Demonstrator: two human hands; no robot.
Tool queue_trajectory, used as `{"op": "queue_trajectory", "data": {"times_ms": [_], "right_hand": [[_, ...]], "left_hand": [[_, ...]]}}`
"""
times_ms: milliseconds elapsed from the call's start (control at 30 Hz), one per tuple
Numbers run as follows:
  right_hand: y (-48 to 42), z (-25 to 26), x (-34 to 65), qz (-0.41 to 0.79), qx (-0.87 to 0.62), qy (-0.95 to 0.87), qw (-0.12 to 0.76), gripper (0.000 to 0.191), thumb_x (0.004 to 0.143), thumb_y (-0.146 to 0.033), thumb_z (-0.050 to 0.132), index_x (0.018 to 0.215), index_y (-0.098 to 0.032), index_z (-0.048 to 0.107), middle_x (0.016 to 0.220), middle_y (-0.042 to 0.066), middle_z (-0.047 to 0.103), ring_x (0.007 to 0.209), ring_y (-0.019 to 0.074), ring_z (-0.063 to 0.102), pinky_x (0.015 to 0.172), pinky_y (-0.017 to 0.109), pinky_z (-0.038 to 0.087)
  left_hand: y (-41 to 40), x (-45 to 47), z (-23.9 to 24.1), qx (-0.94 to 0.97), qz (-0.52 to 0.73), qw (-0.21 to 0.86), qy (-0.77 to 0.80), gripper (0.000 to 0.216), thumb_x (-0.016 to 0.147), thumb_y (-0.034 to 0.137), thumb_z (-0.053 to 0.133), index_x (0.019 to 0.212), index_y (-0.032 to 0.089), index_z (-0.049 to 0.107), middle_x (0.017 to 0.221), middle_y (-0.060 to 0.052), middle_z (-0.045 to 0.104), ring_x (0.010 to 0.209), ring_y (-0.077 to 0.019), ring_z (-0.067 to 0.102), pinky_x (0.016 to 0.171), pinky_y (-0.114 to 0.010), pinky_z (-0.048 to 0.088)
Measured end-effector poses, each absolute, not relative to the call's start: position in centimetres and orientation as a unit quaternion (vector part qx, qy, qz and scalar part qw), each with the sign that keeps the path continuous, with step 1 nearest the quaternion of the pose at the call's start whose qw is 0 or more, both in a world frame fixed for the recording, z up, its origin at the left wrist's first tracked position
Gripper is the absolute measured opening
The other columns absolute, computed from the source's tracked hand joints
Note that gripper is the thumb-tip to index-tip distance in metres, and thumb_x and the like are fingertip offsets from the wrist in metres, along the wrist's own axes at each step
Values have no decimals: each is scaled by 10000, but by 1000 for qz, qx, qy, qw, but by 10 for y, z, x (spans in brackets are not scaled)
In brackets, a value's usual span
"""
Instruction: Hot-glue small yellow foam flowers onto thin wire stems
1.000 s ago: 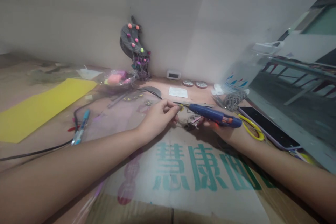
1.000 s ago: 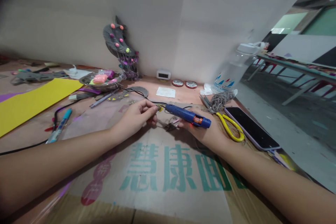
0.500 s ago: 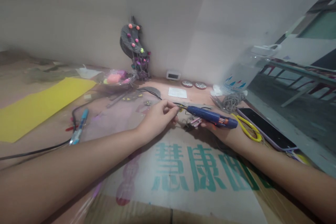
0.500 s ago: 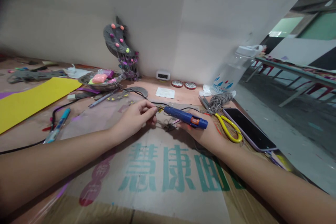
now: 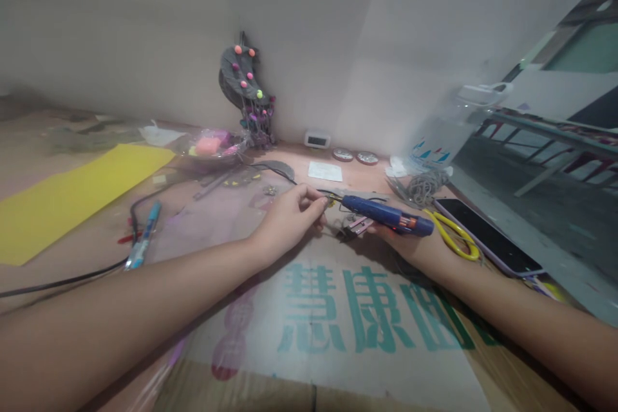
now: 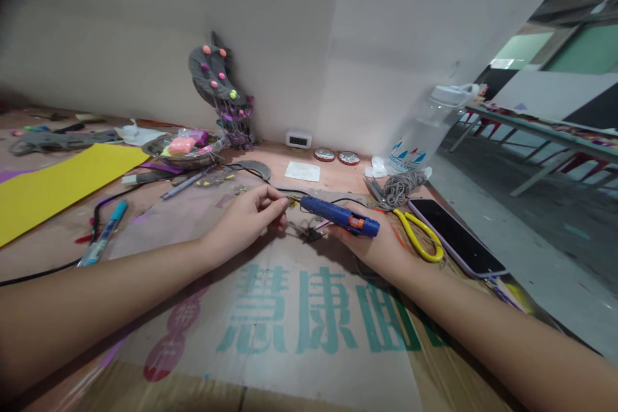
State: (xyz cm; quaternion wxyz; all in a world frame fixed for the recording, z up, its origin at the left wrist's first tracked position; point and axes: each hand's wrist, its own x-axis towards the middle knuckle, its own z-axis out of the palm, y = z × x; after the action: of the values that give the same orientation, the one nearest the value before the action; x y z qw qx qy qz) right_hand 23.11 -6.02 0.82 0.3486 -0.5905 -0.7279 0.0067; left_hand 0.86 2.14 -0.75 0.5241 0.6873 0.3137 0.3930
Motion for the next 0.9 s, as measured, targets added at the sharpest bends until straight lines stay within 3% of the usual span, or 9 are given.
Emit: {"op": "queue_trajectory", "data": {"times_ms": [700, 900], "right_hand": [[-61, 10, 229, -2, -592, -728, 345, 96, 785, -323, 676, 844, -247, 681, 751, -14, 726, 811, 225, 682, 703, 296, 518], [-61, 10, 229, -7, -597, -724, 346, 102, 784, -333, 672, 826, -240, 678, 714, -14, 712, 701, 204, 673, 656, 294, 514]], "left_hand": [[22, 9, -7, 691, 389, 522, 312, 181, 876, 361, 548, 886, 180, 555, 679, -5, 654, 592, -129, 637, 584, -245, 506], [21, 9, -6, 690, 388, 525, 313, 182, 878, 364, 548, 887, 182, 548, 681, -3, 652, 593, -124, 632, 585, -243, 504]]}}
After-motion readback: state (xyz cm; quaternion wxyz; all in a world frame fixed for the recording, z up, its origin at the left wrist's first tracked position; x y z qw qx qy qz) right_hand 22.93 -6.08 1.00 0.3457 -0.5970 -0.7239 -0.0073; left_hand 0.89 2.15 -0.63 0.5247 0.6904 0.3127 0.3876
